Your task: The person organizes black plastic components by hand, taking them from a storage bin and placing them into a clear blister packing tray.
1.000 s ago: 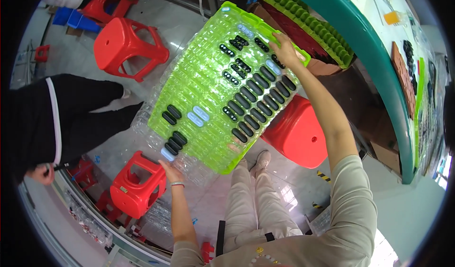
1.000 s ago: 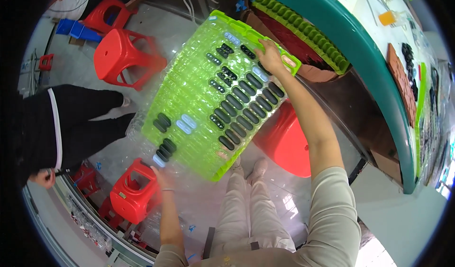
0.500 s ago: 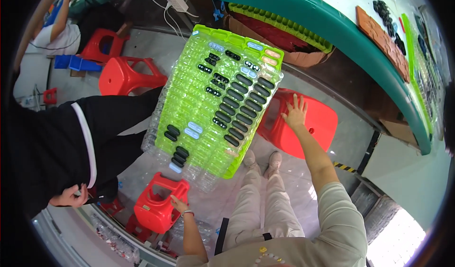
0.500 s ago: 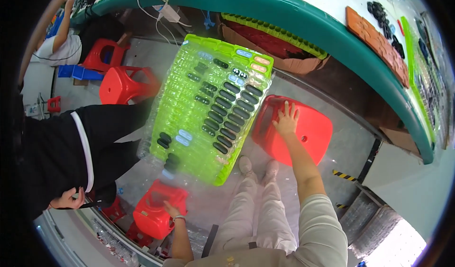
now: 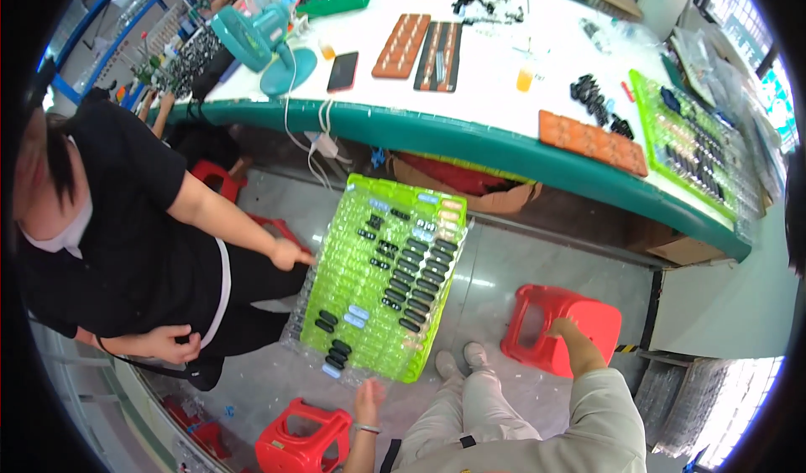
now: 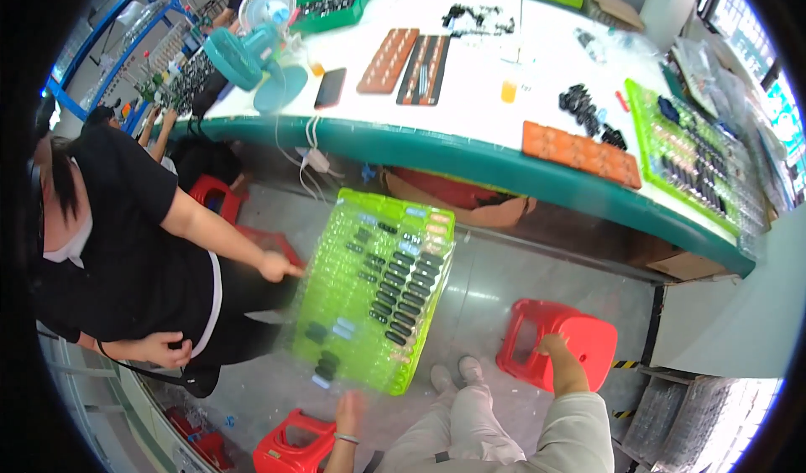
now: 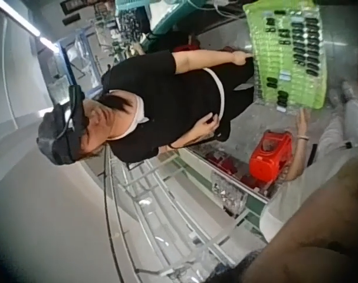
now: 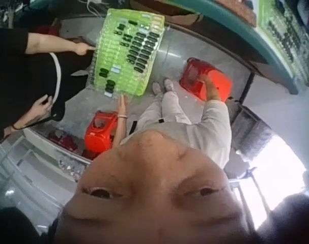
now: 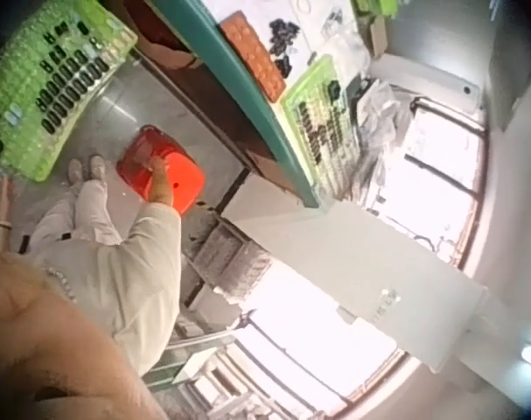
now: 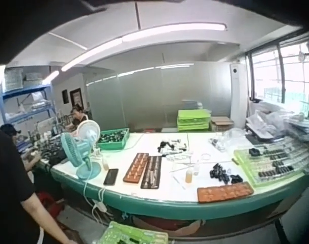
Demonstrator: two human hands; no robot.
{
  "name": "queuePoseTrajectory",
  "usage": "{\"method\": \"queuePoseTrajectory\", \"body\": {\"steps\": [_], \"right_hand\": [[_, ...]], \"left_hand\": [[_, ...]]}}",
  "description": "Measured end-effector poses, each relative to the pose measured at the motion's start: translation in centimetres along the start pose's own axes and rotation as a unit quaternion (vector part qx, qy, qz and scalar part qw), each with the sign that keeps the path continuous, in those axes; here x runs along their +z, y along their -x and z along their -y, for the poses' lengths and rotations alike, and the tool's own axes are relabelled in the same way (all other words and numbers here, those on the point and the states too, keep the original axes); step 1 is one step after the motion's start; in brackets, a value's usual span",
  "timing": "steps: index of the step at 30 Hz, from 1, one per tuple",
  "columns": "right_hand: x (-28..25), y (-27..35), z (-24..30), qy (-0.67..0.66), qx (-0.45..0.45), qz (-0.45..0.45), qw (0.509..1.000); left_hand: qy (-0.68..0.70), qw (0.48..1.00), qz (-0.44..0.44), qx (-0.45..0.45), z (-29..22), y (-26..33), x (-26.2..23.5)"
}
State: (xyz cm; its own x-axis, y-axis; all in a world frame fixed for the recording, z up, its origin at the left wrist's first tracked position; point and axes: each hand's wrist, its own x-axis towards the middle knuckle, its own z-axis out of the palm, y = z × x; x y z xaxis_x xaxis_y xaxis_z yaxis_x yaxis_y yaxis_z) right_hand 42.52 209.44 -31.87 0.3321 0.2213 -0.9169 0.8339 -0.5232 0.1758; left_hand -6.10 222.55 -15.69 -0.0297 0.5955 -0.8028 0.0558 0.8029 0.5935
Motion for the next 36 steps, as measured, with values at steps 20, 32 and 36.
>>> {"method": "queuePoseTrajectory", "body": {"steps": [20, 32, 36], "right_hand": [[-63.3, 26.0, -5.6, -0.139, -0.412, -0.354, 0.828], [-87.2, -3.6, 8.7, 0.199, -0.389, -0.48, 0.761], [-88.4, -9.4, 10.5, 0.188, -0.327, -0.512, 0.772]], "left_hand": [[0.173, 0.556, 0.74, 0.337, -38.6, 18.9, 29.2], [0.3, 0.638, 0.602, 0.376, -43.5, 15.3, 38.7], [0.261, 0.673, 0.544, 0.428, -43.2, 15.3, 37.4]]}}
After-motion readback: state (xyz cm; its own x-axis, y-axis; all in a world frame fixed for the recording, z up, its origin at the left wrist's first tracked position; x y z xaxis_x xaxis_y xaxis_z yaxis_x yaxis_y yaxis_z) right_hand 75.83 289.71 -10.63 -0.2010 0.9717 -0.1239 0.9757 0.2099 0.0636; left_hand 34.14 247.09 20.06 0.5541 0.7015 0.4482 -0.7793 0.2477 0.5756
